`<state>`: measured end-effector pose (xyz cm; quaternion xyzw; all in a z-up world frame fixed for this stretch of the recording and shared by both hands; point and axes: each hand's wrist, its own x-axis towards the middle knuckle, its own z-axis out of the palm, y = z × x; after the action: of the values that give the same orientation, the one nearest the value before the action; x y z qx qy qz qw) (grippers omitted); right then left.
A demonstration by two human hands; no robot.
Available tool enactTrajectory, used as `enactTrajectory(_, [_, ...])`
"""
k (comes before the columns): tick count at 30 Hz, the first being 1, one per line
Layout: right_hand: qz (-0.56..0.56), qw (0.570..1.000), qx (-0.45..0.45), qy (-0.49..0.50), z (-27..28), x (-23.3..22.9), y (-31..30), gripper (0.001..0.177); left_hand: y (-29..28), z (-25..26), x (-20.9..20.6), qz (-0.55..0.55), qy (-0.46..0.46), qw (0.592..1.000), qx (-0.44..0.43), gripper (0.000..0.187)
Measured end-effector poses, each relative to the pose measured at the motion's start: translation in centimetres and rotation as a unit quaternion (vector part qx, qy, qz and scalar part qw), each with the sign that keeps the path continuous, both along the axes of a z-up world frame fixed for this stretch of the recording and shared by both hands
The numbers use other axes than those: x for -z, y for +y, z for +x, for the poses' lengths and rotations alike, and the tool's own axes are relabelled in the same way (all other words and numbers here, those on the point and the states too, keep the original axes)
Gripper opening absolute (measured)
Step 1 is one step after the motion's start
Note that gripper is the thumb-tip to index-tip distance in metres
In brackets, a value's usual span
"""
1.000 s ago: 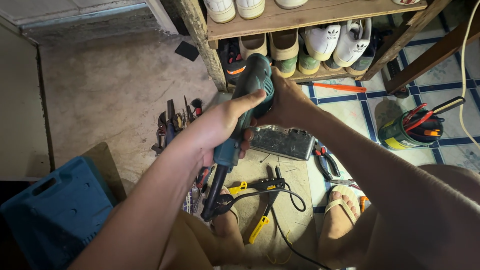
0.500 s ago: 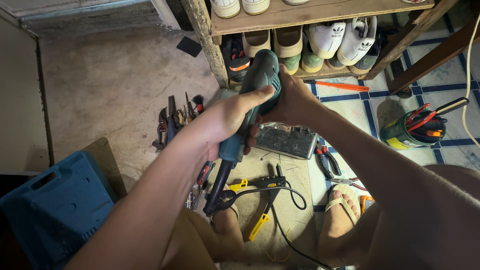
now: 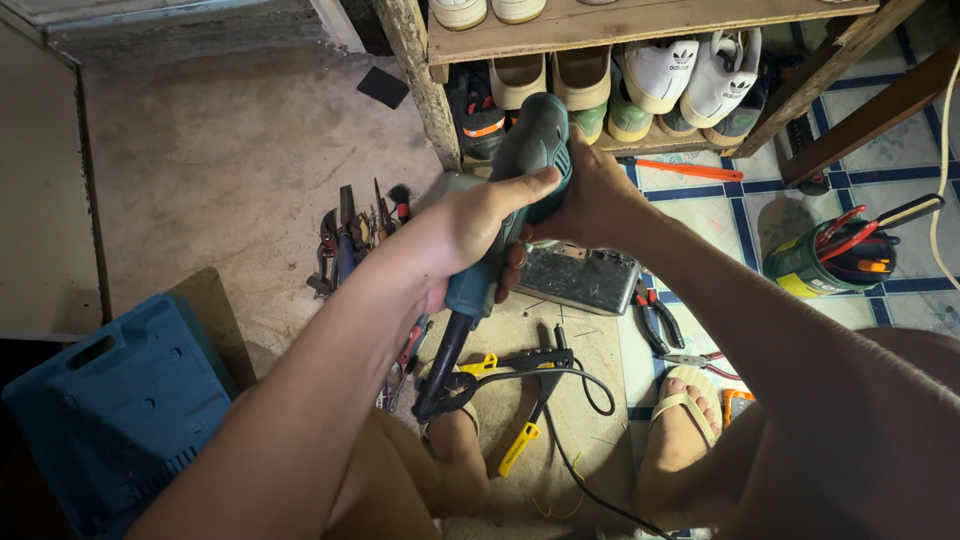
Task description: Repairing a metal box using a power drill and pliers.
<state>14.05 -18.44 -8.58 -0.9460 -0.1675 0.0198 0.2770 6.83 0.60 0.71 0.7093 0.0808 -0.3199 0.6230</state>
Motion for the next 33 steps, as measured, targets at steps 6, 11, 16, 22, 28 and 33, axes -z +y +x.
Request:
enactTrajectory(6, [-0.066, 0.998, -0.014, -0.020, 0.9, 1.2, -0.1, 0.146, 0.1, -0.3, 0.0, 0.007, -0.006, 1.000, -0.002, 0.059])
enactTrajectory(11, [-0.030, 0.999, -0.010, -0.011, 0.5, 1.0, -0.1, 0.142, 0.1, -0.1, 1.2, -0.047, 0.013, 0.999, -0.011, 0.056])
enactTrajectory(16, [0.019, 1.000, -0.004, 0.008, -0.3, 0.3, -0.1, 0.133, 0.1, -0.3, 1.5, -0.062, 0.011, 0.998, -0.005, 0.056])
enactTrajectory(22, [0.037, 0.999, -0.003, 0.005, -0.1, 1.0, -0.4, 0.136, 0.1, -0.2, 1.8, -0.060, 0.028, 0.998, 0.008, 0.057])
enactTrajectory(28, [0.032, 0.999, -0.012, -0.007, 0.1, 1.4, -0.3, 0.136, 0.1, -0.2, 2.2, -0.074, 0.030, 0.997, -0.004, 0.057])
enactTrajectory(33, [0.011, 1.000, -0.017, -0.004, 0.4, 1.8, -0.3, 0.142, 0.2, -0.2, 2.1, -0.071, 0.024, 0.997, 0.001, 0.058])
